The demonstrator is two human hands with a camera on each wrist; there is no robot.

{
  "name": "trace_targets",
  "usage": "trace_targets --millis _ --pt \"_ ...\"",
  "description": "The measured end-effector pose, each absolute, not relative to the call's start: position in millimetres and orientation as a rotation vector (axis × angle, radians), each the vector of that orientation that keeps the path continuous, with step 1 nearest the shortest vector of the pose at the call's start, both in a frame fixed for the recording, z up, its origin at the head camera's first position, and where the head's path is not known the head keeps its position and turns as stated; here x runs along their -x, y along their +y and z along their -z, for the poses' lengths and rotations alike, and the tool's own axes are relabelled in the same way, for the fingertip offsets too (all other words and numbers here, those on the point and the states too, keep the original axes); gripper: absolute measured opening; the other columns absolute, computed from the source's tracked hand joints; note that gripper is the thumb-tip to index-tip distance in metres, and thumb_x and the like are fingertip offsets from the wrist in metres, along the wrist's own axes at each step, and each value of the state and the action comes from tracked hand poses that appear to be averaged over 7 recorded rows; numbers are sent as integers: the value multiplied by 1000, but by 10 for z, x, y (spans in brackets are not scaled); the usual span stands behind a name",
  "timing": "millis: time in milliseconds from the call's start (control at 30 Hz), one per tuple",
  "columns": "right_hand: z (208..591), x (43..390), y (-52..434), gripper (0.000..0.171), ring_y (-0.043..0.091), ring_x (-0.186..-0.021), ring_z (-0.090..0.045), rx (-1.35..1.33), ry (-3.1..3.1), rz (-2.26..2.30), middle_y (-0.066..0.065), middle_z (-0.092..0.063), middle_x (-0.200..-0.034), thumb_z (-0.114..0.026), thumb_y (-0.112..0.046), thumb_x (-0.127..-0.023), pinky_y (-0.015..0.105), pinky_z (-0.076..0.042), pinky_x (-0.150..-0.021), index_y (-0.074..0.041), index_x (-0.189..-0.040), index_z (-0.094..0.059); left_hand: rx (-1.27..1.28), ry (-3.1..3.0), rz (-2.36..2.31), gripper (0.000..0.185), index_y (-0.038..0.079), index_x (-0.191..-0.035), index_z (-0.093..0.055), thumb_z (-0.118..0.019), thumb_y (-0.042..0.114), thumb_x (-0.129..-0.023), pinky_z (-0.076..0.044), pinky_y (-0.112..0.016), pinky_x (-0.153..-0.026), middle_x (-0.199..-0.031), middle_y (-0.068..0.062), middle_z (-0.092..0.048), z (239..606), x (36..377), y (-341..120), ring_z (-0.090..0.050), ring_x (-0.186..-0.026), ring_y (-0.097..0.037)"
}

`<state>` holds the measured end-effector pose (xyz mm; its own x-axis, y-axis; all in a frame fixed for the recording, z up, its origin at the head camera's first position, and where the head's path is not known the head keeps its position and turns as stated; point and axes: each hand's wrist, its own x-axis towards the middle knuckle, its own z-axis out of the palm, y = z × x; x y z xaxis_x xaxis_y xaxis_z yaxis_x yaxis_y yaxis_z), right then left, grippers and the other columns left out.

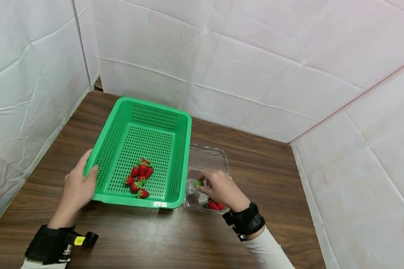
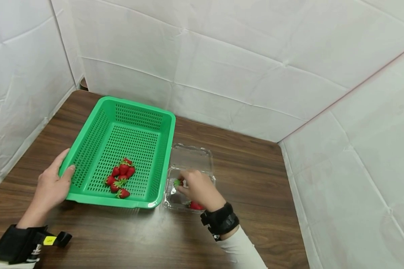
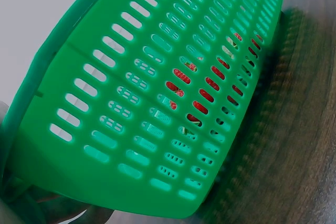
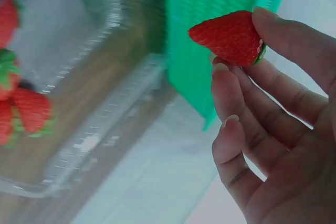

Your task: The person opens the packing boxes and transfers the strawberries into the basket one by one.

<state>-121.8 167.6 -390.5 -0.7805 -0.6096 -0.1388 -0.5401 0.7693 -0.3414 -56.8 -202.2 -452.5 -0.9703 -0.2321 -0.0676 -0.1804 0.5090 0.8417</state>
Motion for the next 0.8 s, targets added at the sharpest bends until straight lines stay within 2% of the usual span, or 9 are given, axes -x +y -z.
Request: trace_targets --millis 133,267,433,800 --pt "3735 1234 1562 15 8 -79 -58 984 2730 451 -4 -66 -92 -71 -20 -89 23 -49 -71 -16 -103 -66 -363 -2679 1487 55 10 -157 -14 -32 20 -105 -49 -49 -68 -133 -41 -45 4518 568 -2021 -58 -98 -48" --pt "3622 1277 1431 18 7 -78 -59 1103 2738 443 -4 -66 -95 -71 -17 -89 22 -49 -70 -14 -106 -67 -357 -2674 1488 55 10 -157 -14 -31 19 -105 -49 -50 -69 -133 -41 -45 4511 566 -2021 -58 -99 -49" --pt "3557 1330 1268 22 5 -78 -59 1216 2721 386 -4 -65 -99 -69 -20 -91 20 -48 -69 -14 -112 -69 -349 -2667 1487 55 9 -156 -14 -33 18 -105 -48 -51 -70 -132 -41 -46 4517 568 -2020 -57 -100 -49" --pt "3549 1447 938 16 9 -84 -61 1239 2643 252 -4 -64 -99 -68 -27 -92 22 -48 -72 -17 -104 -66 -351 -2664 1488 56 10 -156 -14 -33 18 -105 -47 -54 -72 -133 -41 -45 4526 563 -2021 -57 -101 -49"
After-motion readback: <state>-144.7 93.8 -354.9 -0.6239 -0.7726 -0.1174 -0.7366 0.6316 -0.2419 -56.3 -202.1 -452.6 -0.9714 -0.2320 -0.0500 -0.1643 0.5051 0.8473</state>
